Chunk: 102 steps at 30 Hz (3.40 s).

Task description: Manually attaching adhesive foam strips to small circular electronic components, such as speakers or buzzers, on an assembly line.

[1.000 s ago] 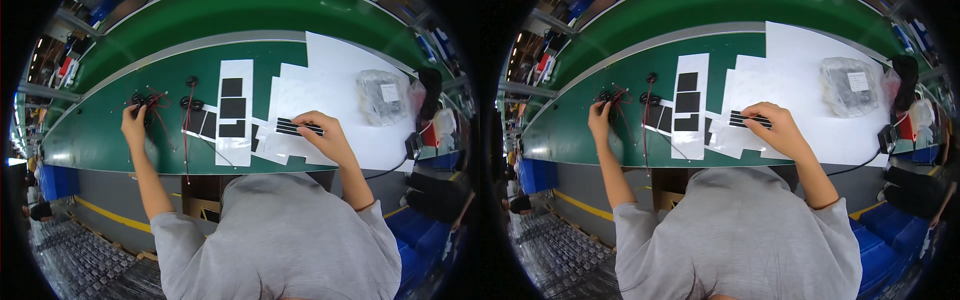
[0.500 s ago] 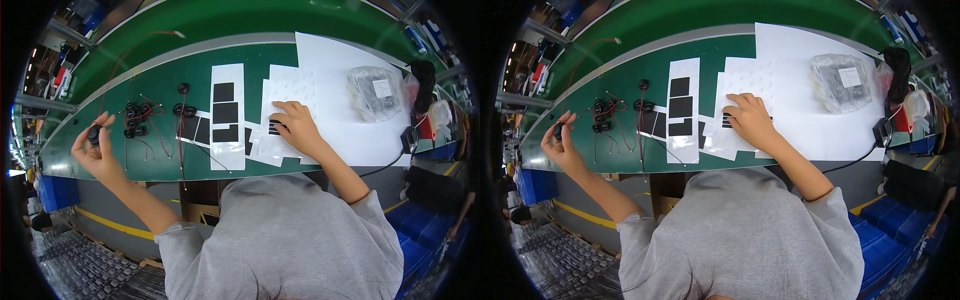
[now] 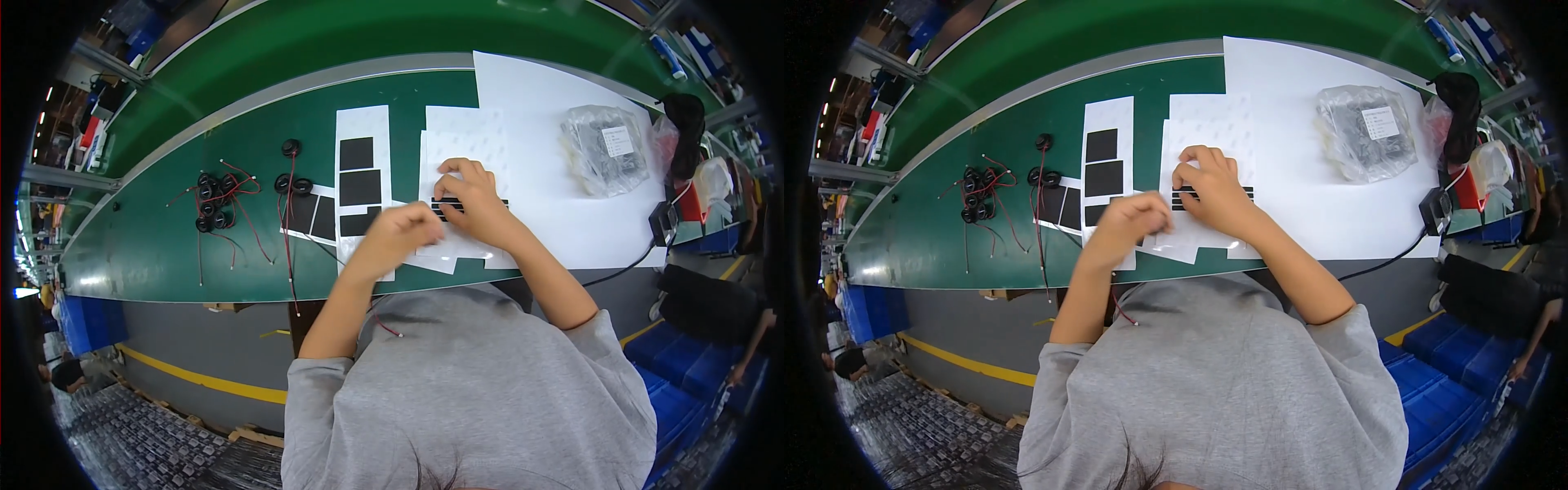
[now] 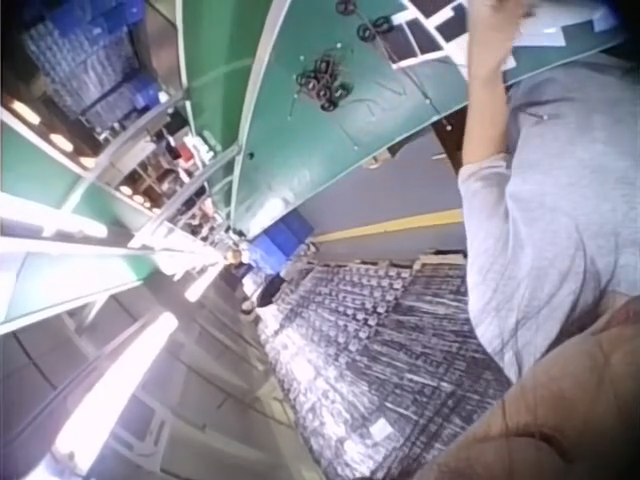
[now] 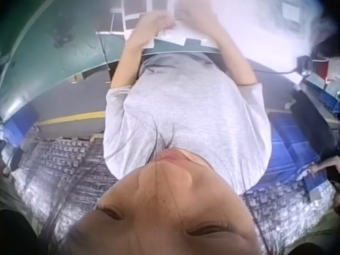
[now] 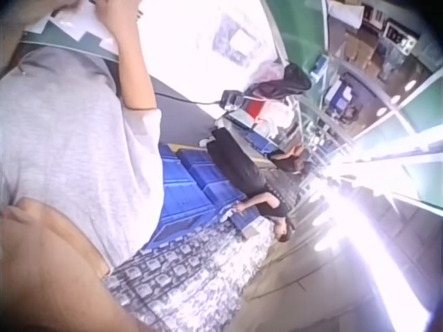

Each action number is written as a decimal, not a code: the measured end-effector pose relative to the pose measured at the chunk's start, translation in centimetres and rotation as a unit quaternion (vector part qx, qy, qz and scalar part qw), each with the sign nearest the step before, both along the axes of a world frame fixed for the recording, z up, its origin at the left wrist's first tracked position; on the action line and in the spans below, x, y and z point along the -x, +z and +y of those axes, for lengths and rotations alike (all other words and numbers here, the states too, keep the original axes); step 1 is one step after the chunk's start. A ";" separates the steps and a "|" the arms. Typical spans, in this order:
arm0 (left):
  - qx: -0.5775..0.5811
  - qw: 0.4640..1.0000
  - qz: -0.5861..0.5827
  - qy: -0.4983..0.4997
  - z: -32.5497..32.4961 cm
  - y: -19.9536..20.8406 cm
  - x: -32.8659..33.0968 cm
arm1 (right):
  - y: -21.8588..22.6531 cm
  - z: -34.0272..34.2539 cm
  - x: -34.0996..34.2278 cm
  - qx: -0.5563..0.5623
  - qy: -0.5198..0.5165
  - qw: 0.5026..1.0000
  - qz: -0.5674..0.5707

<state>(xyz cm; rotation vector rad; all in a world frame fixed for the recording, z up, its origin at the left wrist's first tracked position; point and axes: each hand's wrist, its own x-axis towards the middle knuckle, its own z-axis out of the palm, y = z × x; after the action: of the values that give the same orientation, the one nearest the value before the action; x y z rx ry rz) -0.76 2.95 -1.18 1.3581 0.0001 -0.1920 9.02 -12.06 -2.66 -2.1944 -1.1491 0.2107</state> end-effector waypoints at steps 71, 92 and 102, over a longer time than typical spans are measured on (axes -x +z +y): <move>-0.483 0.850 -0.183 0.104 -2.7 0.0 1.0 | 5.3 -11.8 -5.7 -0.544 0.016 0.721 0.428; 0.206 0.976 0.017 0.069 -0.4 2.2 1.2 | 7.1 -6.4 -1.1 -0.262 0.017 0.891 0.371; 0.164 0.986 0.006 0.035 0.4 2.6 1.1 | 7.2 -5.3 -1.3 -0.266 0.028 0.868 0.418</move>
<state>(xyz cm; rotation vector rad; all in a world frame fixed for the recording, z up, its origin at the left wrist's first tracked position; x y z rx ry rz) -1.87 3.33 1.41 1.0262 0.0251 -0.1344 10.34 -17.38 4.57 -1.3332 -0.6501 0.6982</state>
